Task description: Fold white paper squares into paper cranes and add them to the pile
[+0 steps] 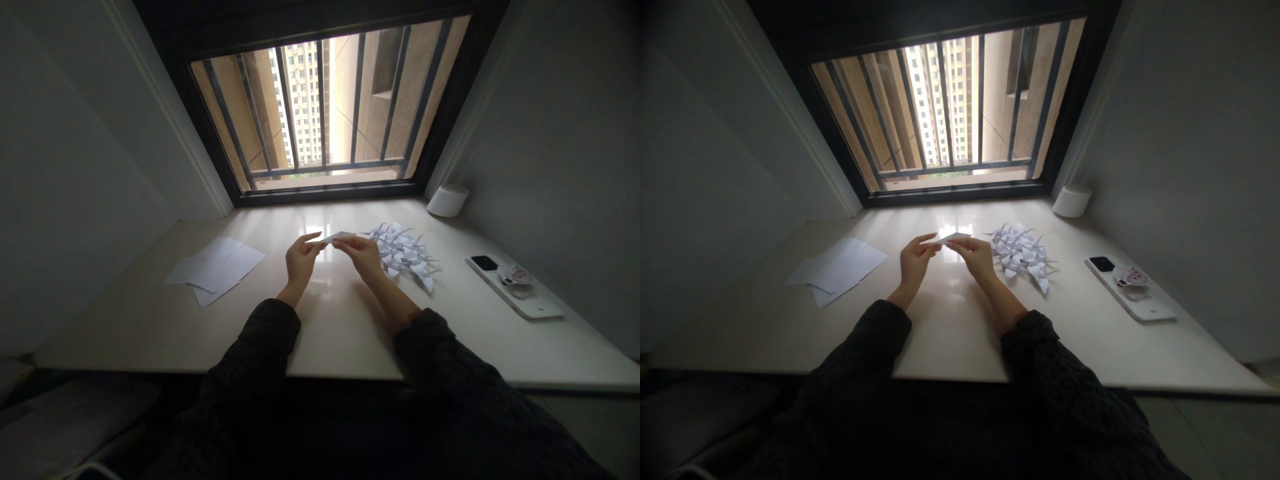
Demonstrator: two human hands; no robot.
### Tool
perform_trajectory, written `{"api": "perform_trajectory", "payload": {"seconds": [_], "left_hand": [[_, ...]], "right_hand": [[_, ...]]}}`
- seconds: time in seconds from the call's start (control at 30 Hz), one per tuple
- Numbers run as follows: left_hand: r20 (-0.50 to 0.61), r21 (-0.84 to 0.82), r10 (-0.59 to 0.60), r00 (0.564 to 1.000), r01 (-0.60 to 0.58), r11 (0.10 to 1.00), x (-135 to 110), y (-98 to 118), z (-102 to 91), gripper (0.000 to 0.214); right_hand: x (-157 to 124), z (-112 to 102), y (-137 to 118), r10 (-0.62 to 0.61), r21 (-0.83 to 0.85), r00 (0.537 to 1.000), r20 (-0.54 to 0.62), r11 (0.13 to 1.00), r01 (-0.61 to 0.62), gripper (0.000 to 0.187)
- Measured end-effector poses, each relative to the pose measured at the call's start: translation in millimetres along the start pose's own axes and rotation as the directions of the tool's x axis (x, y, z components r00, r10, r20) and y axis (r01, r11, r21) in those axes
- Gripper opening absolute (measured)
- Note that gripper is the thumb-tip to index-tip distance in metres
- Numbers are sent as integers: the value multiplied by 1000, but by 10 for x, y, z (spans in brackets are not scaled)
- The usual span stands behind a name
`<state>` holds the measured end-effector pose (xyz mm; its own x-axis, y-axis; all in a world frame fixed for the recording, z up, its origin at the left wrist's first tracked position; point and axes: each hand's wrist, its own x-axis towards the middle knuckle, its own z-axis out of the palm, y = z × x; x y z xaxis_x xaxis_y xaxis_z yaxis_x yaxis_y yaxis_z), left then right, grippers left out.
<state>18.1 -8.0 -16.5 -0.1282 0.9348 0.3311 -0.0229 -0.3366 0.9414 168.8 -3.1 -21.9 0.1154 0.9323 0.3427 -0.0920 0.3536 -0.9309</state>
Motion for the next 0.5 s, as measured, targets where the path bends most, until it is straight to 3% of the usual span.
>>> {"api": "perform_trajectory", "payload": {"seconds": [0.27,0.5], "left_hand": [[10,-111,-123,992,124,986,19,-23,27,34],[12,-146,-167,986,167,975,12,-18,42,35]], "right_hand": [[-7,32,-11,18,131,999,-44,991,-12,24],[2,31,0,31,106,995,-94,994,-21,22]]}}
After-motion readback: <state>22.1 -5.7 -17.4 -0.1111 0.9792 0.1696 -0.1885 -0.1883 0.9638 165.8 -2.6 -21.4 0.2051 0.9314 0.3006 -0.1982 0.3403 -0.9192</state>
